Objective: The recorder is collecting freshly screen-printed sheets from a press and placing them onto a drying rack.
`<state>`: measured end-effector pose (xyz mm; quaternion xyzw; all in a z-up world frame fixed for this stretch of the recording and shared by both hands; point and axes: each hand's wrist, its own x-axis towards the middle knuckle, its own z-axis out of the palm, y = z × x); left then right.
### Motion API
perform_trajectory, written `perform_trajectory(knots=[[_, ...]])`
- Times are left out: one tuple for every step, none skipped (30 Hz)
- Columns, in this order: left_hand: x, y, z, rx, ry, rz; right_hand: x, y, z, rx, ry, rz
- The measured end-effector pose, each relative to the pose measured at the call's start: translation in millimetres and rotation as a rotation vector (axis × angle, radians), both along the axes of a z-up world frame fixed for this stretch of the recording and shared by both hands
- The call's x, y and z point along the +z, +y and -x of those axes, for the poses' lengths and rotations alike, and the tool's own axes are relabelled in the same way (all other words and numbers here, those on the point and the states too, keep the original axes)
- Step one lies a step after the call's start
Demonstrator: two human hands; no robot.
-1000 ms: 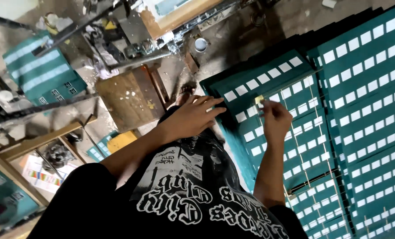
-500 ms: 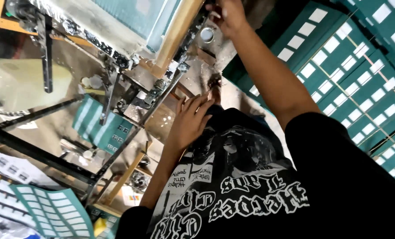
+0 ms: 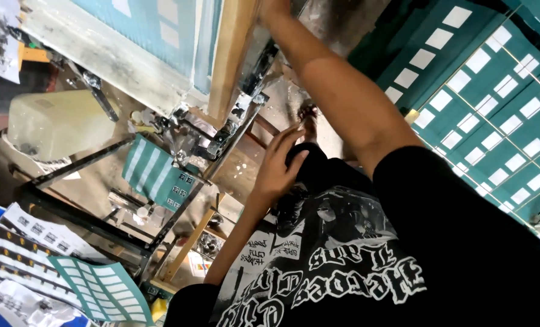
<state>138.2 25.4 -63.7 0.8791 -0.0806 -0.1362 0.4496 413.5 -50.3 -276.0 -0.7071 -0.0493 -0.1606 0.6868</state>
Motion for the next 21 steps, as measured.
perform_trajectory(knots=[[-14.1, -4.6, 0.8, 0.102, 0.213, 0.231, 13.0, -9.4, -0.2, -0.044, -0.062, 0.071], [-27.9, -10.3, 2.3, 0.201, 0.433, 0.456, 28.7, -18.5, -8.7, -0.088, -0.122, 0.144], [-45.5, -13.1, 1.3, 0.172, 0.439, 0.458, 69.8, -53.7, 7.5, -0.137, -0.177, 0.223], [-62.7, -17.1, 1.3, 0.269, 0.593, 0.803, 111.7, -81.4, 24.9, -0.185, -0.231, 0.304], [-79.3, -20.3, 1.6, 0.362, 0.758, 1.143, 156.5, -102.1, 40.8, -0.24, -0.282, 0.39], [-75.3, -23.1, -5.6, 0.327, 0.78, 1.137, 144.6, -144.2, 56.4, -0.276, -0.277, 0.405], [-71.6, -29.1, -13.7, 0.345, 0.877, 1.241, 134.5, -190.6, 76.5, -0.213, -0.063, 0.344], [-67.6, -37.6, -21.5, 0.368, 0.98, 1.339, 125.8, -237.6, 100.4, -0.15, 0.146, 0.27], [-87.1, -38.5, -18.0, 0.318, 1.02, 1.325, 150.5, -277.2, 125.2, -0.206, 0.152, 0.284], [-106.7, -41.0, -14.5, 0.282, 1.041, 1.502, 176.4, -315.3, 153.6, -0.124, 0.222, 0.243], [-127.8, -46.3, -14.4, 0.24, 1.06, 1.679, 204.0, -352.6, 184.2, -0.047, 0.283, 0.2], [-128.0, -51.0, -14.6, 0.185, 1.107, 1.664, 224.9, -382.4, 213.1, -0.108, 0.28, 0.212], [-129.9, -56.1, -14.3, 0.297, 1.158, 1.594, 244.0, -410.1, 244.1, -0.127, 0.352, 0.209], [-133.3, -62.3, -14.8, 0.406, 1.201, 1.515, 262.3, -436.1, 277.1, -0.145, 0.423, 0.202], [-106.8, -82.6, -17.5, 0.373, 1.24, 1.488, 268.7, -458.8, 312.0, -0.194, 0.431, 0.198], [-81.1, -103.9, -19.7, 0.14, 1.096, 1.293, 274.7, -480.3, 347.7, -0.173, 0.465, 0.063], [-56.0, -127.0, -18.6, -0.071, 0.922, 1.111, 279.1, -504.3, 376.8, -0.128, 0.487, -0.069], [-34.8, -156.2, -15.1, -0.094, 0.934, 1.104, 282.1, -520.9, 410.1, -0.152, 0.484, -0.07], [-15.0, -188.1, -8.5, -0.191, 0.86, 0.942, 284.2, -543.7, 434.1, -0.227, 0.561, 0.006], [5.0, -220.0, -1.0, -0.281, 0.78, 0.779, 286.0, -567.2, 458.8, -0.302, 0.637, 0.081], [1.9, -247.5, 13.1, -0.274, 0.765, 0.785, 277.3, -589.5, 480.1, -0.29, 0.626, 0.087]])
